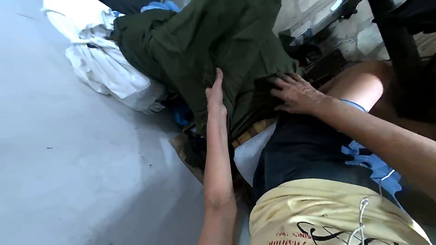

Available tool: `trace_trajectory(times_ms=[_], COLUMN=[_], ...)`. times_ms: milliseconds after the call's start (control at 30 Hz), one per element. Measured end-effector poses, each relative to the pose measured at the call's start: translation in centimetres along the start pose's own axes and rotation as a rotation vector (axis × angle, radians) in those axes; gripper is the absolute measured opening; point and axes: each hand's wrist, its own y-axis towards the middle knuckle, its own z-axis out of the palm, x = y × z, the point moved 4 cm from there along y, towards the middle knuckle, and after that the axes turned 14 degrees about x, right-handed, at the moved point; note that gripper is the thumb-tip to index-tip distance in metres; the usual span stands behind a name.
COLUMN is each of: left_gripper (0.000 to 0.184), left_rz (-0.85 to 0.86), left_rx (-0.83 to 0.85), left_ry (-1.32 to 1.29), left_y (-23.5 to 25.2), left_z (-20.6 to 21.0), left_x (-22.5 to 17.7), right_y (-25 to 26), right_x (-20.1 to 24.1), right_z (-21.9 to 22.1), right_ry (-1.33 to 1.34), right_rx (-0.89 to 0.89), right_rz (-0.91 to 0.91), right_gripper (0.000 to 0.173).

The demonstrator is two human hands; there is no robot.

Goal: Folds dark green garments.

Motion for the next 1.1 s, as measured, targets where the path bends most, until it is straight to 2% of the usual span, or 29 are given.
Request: trace_trajectory(times_ms=[67, 133, 167, 200, 233, 267, 300, 367, 400, 433, 467, 500, 533, 600, 667, 700, 767, 833, 867, 933, 1000, 1033, 1100], left_gripper=[0.072, 0.067, 0.069, 0.08, 0.094, 0.1, 0.092, 0.062, 0.054, 0.052, 0.056, 0.067, 0.075, 0.081, 0.072, 0.068, 0.075, 0.092, 0.09, 0.068, 0.054, 0.053, 0.069], left_rz=[0.069, 0.246, 0.37, 0.452, 0.454, 0.405, 0.351, 0.304, 0.295, 0.269, 0.21, 0.119, 0.042, 0.003, 0.116, 0.204, 0.391, 0.368, 0.316, 0.223, 0.176, 0.17, 0.086], left_rx=[0.037, 0.198, 0.279, 0.313, 0.304, 0.27, 0.213, 0.093, 0.077, 0.077, 0.073, 0.06, 0.03, 0.008, 0.086, 0.183, 0.329, 0.291, 0.207, 0.078, 0.079, 0.093, 0.115], left_ry=[0.041, 0.24, 0.408, 0.59, 0.747, 0.853, 0.89, 0.741, 0.571, 0.372, 0.195, 0.075, 0.013, -0.001, 0.093, 0.196, 0.537, 0.861, 0.931, 0.851, 0.55, 0.38, 0.156], left_y=[-0.1, -1.4, -2.2, -2.9, -3.7, -4.3, -4.4, -3.3, -2.4, -1.4, -1.0, -0.8, -0.5, -0.3, -1.0, -1.6, -2.9, -5.0, -5.0, -3.7, -1.6, -0.7, 0.0], left_z=[0.5, 1.6, 2.4, 3.2, 3.9, 4.6, 5.0, 4.8, 4.3, 3.6, 2.8, 1.9, 1.1, 0.7, 1.5, 2.0, 3.2, 4.6, 5.2, 5.4, 4.4, 3.6, 2.0], left_x=[0.1, 0.7, 0.9, 1.3, 1.7, 1.8, 1.8, 1.5, 1.4, 1.4, 1.1, 0.6, 0.3, 0.0, 0.2, 0.6, 1.3, 1.6, 1.6, 1.2, 1.0, 1.1, 0.4], right_y=[-0.3, 0.0, 0.6, 1.4, 2.3, 3.3, 4.1, 4.6, 4.2, 3.4, 2.4, 1.5, 0.5, -0.7, -0.7, -0.5, 0.5, 2.1, 3.0, 3.8, 3.1, 2.4, 0.9], right_x=[-1.0, -0.3, 0.0, 0.3, 0.6, 1.0, 1.4, 2.7, 3.5, 4.0, 4.0, 3.3, 1.9, -0.5, -1.0, -0.7, -0.4, 0.4, 1.1, 2.7, 4.3, 4.5, 2.9], right_z=[-1.7, -4.9, -6.5, -7.5, -8.0, -7.9, -7.6, -6.5, -5.6, -4.2, -2.7, -1.1, 0.2, 0.7, -1.7, -3.3, -6.0, -6.9, -6.8, -6.0, -4.3, -2.8, 0.1], right_ry=[0.168, 0.357, 0.396, 0.392, 0.376, 0.348, 0.302, 0.128, 0.02, -0.08, -0.142, -0.153, -0.111, 0.042, 0.272, 0.39, 0.51, 0.452, 0.388, 0.191, -0.051, -0.13, -0.132], right_rx=[0.09, 0.125, 0.088, 0.049, 0.022, -0.006, -0.036, -0.175, -0.266, -0.315, -0.29, -0.197, -0.089, 0.085, 0.164, 0.178, 0.078, -0.039, -0.092, -0.246, -0.368, -0.34, -0.122], right_rz=[0.06, 0.032, -0.003, -0.02, -0.004, 0.036, 0.081, 0.1, 0.041, -0.055, -0.153, -0.201, -0.167, -0.003, 0.081, 0.091, 0.046, 0.052, 0.079, 0.1, -0.004, -0.089, -0.096], right_gripper=[0.032, 0.026, 0.023, 0.019, 0.015, 0.012, 0.012, 0.017, 0.019, 0.022, 0.023, 0.026, 0.031, 0.032, 0.026, 0.025, 0.024, 0.02, 0.019, 0.021, 0.024, 0.025, 0.031])
